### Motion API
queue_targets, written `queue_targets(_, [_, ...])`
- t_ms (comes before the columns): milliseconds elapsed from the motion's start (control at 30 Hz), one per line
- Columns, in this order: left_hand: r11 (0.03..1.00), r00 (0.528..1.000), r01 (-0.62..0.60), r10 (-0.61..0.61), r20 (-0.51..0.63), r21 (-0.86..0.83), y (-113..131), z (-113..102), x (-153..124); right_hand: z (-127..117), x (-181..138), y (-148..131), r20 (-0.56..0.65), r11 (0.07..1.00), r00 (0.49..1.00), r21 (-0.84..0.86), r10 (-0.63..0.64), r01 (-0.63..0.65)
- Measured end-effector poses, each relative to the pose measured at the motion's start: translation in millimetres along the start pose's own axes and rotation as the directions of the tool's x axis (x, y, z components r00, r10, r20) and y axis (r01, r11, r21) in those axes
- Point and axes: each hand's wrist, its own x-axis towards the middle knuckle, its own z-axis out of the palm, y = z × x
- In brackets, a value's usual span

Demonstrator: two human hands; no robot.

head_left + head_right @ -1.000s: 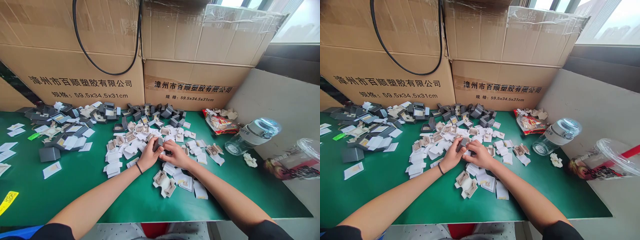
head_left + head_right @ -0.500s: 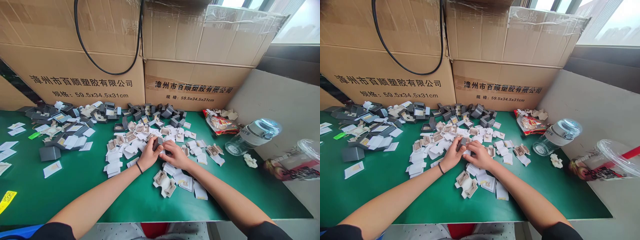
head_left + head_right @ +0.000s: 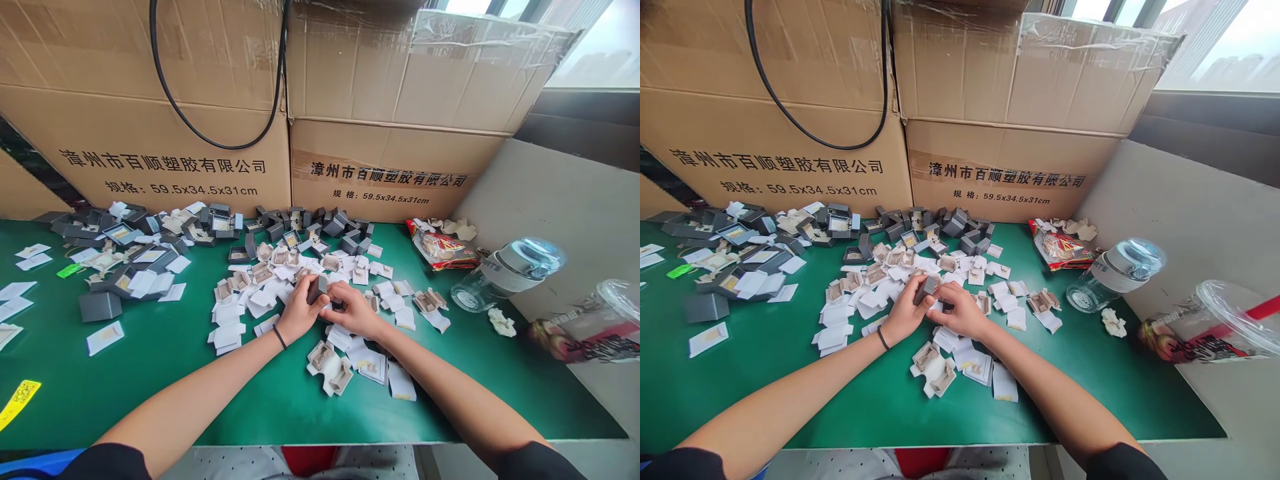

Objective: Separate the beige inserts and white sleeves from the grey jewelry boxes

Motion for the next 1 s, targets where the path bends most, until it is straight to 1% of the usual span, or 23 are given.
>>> queue_targets(233, [0.999, 0.999, 0.039, -0.039, -0.025, -0.031, -1.7, 0.5, 0.8, 0.9, 1.0, -1.0, 0.013, 1.000, 1.000, -0.013, -0.010, 0.010])
queue_targets(567, [1.000, 1.000, -0.001, 0.001, 0.000, 0.000, 0.0, -0.7, -0.4, -2.9, 2.7, -5.7, 0.038, 1.000, 0.999, -0.029, 0.000, 0.001])
queue_targets(800, [0.998, 0.999, 0.041, -0.041, -0.001, -0.048, -3.2, -1.0, -0.1, -0.2, 0.8, -9.2, 0.081, 0.993, 0.997, -0.120, -0.001, 0.011])
queue_targets(1000, [0.997, 0.998, 0.052, -0.053, -0.017, -0.049, -1.6, -1.9, 0.1, 2.1, 1.3, -9.4, 0.084, 0.985, 0.995, -0.159, -0.051, 0.064])
